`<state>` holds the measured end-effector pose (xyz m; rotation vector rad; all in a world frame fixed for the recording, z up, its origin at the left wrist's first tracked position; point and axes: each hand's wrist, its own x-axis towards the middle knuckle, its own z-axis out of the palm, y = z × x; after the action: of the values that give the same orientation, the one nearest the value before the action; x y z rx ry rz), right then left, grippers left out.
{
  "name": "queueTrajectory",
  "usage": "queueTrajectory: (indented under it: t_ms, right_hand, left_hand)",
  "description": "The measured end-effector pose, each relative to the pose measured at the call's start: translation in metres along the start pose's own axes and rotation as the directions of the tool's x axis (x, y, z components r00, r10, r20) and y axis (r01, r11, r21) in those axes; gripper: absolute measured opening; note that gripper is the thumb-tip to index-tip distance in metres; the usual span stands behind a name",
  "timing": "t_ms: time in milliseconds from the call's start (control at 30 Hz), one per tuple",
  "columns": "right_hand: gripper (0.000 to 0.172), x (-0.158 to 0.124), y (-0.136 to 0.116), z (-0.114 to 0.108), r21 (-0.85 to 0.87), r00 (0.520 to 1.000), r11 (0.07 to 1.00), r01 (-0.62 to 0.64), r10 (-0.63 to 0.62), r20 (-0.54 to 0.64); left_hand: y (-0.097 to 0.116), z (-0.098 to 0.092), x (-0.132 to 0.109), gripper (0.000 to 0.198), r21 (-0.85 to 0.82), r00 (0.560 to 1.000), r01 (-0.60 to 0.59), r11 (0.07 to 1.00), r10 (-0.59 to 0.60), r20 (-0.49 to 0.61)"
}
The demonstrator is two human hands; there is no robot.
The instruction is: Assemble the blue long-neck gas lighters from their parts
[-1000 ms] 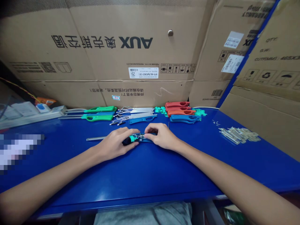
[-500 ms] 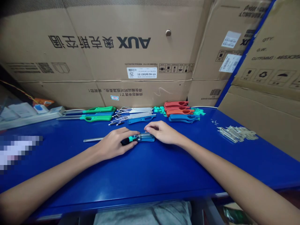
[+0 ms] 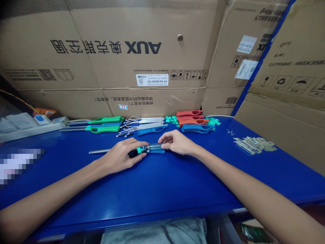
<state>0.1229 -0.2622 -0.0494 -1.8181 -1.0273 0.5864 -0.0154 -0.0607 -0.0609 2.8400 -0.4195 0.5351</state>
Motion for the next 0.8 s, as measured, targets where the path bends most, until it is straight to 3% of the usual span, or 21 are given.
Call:
queueTrajectory:
  t_ms: [167,300,467,800]
  right_hand:
    - [0.012,-0.0007,-0.0012,0.0042,-0.087,0.999,0.996,0.022,-0.024,-0.028]
    - [0.015,-0.0035,-0.003,0.0058,-0.256,0.995,0.963,0.086,-0.097,-0.032]
    - [0.018,-0.0064,-0.004,0.0065,-0.41,0.988,0.904,0.123,-0.149,-0.033]
    - [0.022,-0.0069,-0.0005,0.008,-0.521,0.979,0.836,0.172,-0.202,-0.001]
  left_hand:
    - [0.0016,-0.0013,0.0,0.035,0.026,1.0,0.003,1.0,-0.003,0.014]
    - [0.0038,-0.0043,0.0012,0.042,0.053,0.997,0.061,0.997,-0.064,0.048]
    - [0.0043,-0.0038,0.0029,0.031,0.015,0.997,0.055,0.998,-0.056,0.061]
    - [0.0031,-0.0015,0.0032,0.032,0.002,0.996,0.052,0.999,-0.052,0.075]
